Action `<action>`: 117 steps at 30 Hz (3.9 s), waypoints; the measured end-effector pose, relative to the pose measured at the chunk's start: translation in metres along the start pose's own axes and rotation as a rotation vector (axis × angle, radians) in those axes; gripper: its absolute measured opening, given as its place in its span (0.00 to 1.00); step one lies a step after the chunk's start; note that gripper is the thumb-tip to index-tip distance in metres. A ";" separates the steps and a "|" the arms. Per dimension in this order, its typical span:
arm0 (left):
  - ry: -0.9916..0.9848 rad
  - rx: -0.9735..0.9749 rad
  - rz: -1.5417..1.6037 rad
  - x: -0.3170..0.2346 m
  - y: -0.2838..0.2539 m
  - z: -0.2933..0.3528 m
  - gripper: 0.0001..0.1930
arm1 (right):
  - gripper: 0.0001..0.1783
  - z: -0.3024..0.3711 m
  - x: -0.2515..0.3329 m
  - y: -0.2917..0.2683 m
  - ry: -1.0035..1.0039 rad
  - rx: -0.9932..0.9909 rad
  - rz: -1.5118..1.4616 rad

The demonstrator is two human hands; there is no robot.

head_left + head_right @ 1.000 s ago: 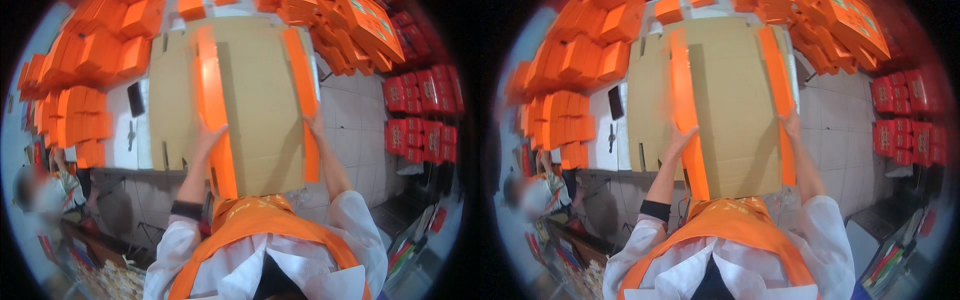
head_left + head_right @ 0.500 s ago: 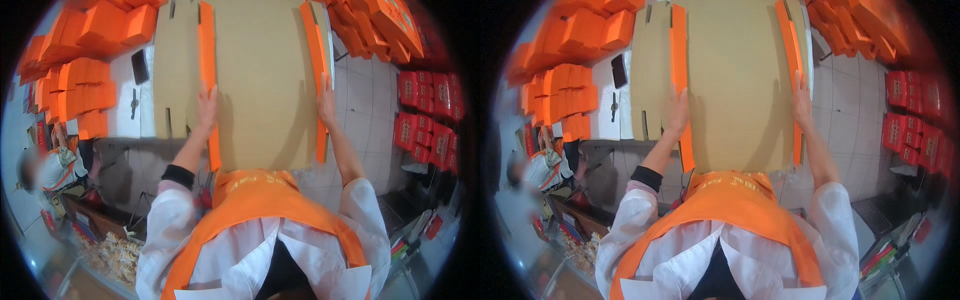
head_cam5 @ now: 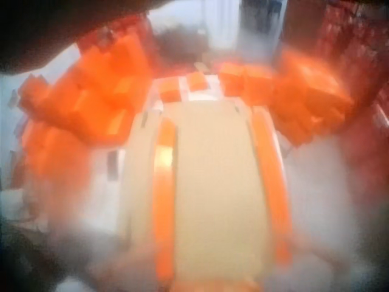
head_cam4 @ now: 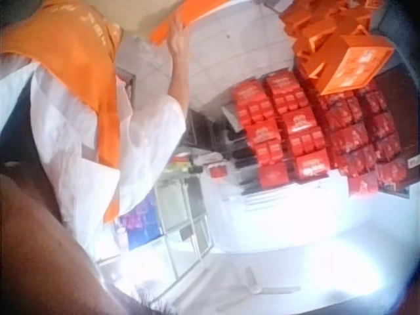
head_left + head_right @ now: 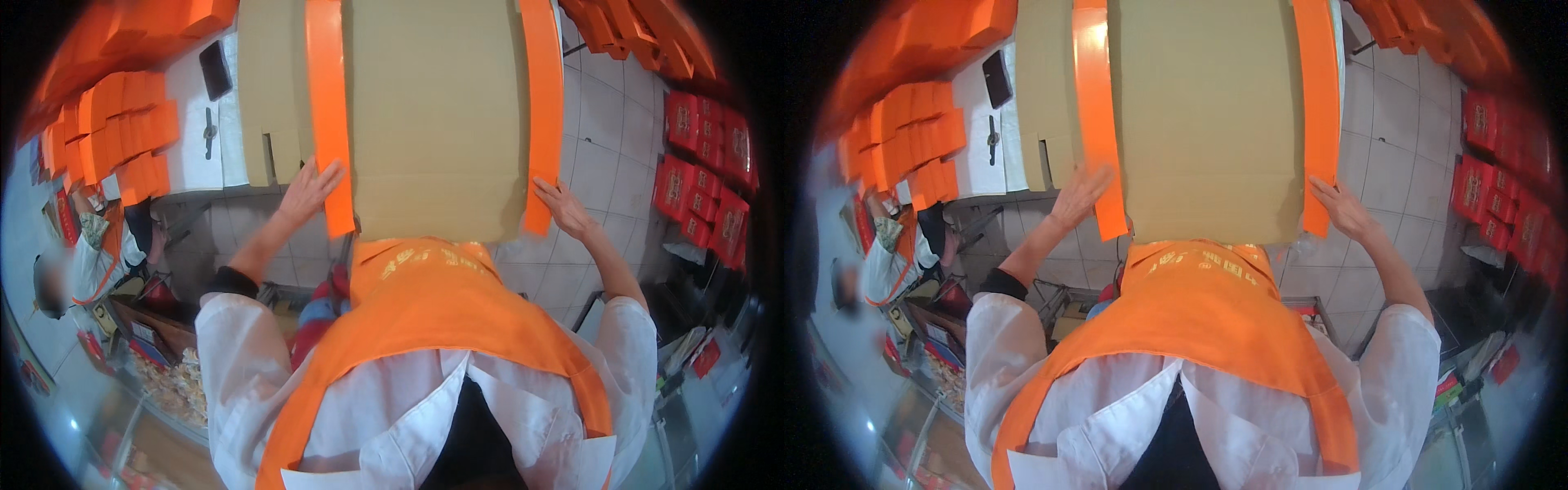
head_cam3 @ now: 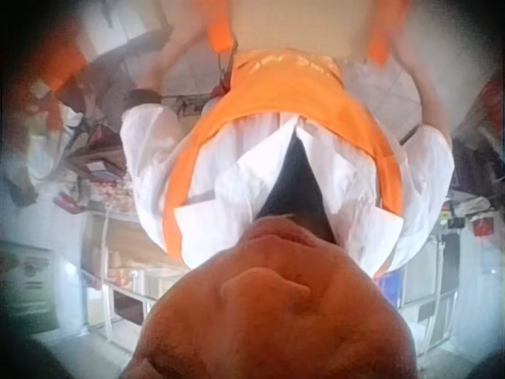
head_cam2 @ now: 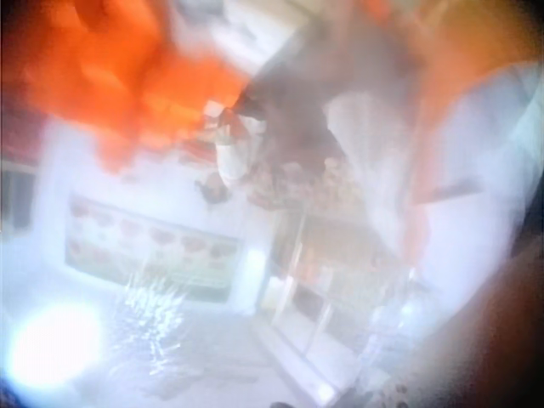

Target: The person assembles orange cardboard boxes by folding flaps and inserting smaller orange packages into the compartments. They repeatedly pick up flat cardboard sheets, fold them into box shapes, and place multiple small orange boxes inside before stacking the completed units.

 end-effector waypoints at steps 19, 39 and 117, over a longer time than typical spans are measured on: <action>-0.090 -0.164 0.198 -0.028 -0.036 -0.087 0.12 | 0.17 -0.059 0.044 -0.043 -0.224 -0.379 0.361; 0.223 -0.078 0.292 -0.099 -0.060 -0.173 0.39 | 0.07 -0.105 0.031 -0.026 -0.231 -0.281 0.334; -0.436 -0.162 0.109 -0.012 -0.045 -0.095 0.15 | 0.12 -0.080 0.030 -0.069 -0.169 -0.470 0.651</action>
Point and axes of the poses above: each hand's wrist, its own z-axis away from the middle knuckle, its own y-axis out of the palm, x = y × z, the point moved 9 cm from there along -z, towards the middle knuckle, and after that the axes turned 12 degrees about -z, right-handed, at the moved point
